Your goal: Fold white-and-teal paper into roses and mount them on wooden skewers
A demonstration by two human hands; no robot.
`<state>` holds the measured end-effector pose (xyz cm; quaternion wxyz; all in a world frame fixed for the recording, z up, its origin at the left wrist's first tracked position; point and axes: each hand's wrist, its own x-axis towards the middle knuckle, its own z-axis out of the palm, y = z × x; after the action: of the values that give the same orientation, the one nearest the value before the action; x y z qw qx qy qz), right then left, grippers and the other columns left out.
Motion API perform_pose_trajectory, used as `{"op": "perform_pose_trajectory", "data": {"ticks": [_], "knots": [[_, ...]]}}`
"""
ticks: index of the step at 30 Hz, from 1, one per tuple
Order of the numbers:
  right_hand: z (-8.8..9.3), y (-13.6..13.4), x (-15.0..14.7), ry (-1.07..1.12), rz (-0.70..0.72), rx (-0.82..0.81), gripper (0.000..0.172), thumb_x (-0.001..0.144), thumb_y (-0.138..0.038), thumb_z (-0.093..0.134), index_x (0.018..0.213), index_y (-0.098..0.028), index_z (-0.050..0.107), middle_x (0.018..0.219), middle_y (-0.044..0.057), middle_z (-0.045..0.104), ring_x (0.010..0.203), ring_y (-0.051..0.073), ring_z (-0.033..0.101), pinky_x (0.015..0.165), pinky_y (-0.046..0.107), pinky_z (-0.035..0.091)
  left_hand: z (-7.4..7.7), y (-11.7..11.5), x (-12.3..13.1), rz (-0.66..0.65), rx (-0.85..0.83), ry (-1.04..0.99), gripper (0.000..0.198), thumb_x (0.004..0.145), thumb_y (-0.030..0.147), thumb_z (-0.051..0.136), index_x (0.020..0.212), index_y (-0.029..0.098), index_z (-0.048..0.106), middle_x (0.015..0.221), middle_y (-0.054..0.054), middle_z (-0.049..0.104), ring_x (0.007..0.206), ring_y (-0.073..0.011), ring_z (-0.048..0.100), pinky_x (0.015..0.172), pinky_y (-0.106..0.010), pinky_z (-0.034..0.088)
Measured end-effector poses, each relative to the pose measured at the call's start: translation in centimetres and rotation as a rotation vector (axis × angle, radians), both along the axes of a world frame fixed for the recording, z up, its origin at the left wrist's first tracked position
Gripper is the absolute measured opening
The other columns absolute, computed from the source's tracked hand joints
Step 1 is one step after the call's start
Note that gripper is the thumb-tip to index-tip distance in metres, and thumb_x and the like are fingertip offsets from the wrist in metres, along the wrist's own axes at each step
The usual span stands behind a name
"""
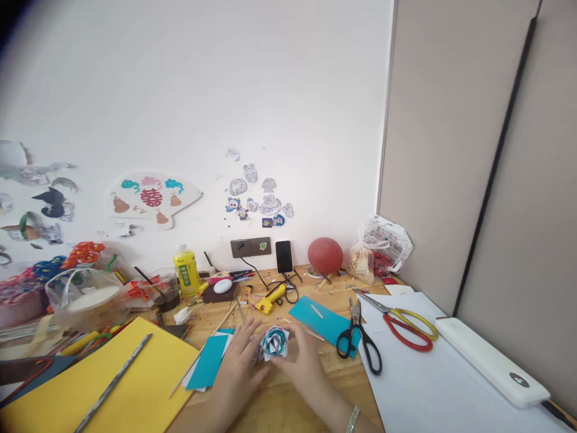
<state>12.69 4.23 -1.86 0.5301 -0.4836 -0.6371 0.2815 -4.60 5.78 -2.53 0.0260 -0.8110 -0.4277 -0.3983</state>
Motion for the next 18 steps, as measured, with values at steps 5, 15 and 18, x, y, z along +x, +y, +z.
{"op": "perform_pose_trajectory", "data": {"ticks": [5,15,18], "knots": [[0.9,-1.8,-0.3,0.036,0.14,0.049,0.047,0.063,-0.025,0.071,0.108,-0.023,0.056,0.112,0.007,0.064,0.109,0.025,0.056,0.094,0.039,0.043,0.8,-1.5,0.9,-0.002,-0.07,-0.156,0.048,0.064,0.007,0.054,0.111,0.018,0.058,0.108,-0.011,0.069,0.099,-0.0272,0.065,0.084,-0.043,0.055],[1.5,-2.0,-0.1,0.001,0.105,0.11,0.014,0.084,-0.031,0.048,0.076,-0.02,0.053,0.076,0.002,0.06,0.075,0.017,0.058,0.071,0.028,0.047,1.4,-2.1,1.2,-0.046,-0.148,-0.27,0.038,0.066,0.013,0.059,0.104,0.017,0.06,0.1,-0.011,0.071,0.093,-0.0277,0.067,0.08,-0.043,0.055],[1.7,-2.0,-0.2,-0.025,0.11,0.095,0.014,0.084,-0.028,0.046,0.075,-0.02,0.053,0.074,0.001,0.06,0.073,0.016,0.058,0.068,0.027,0.047,1.2,-2.2,1.2,-0.052,-0.161,-0.275,0.043,0.065,0.012,0.058,0.108,0.017,0.06,0.102,-0.012,0.071,0.094,-0.0279,0.066,0.079,-0.042,0.055]]}}
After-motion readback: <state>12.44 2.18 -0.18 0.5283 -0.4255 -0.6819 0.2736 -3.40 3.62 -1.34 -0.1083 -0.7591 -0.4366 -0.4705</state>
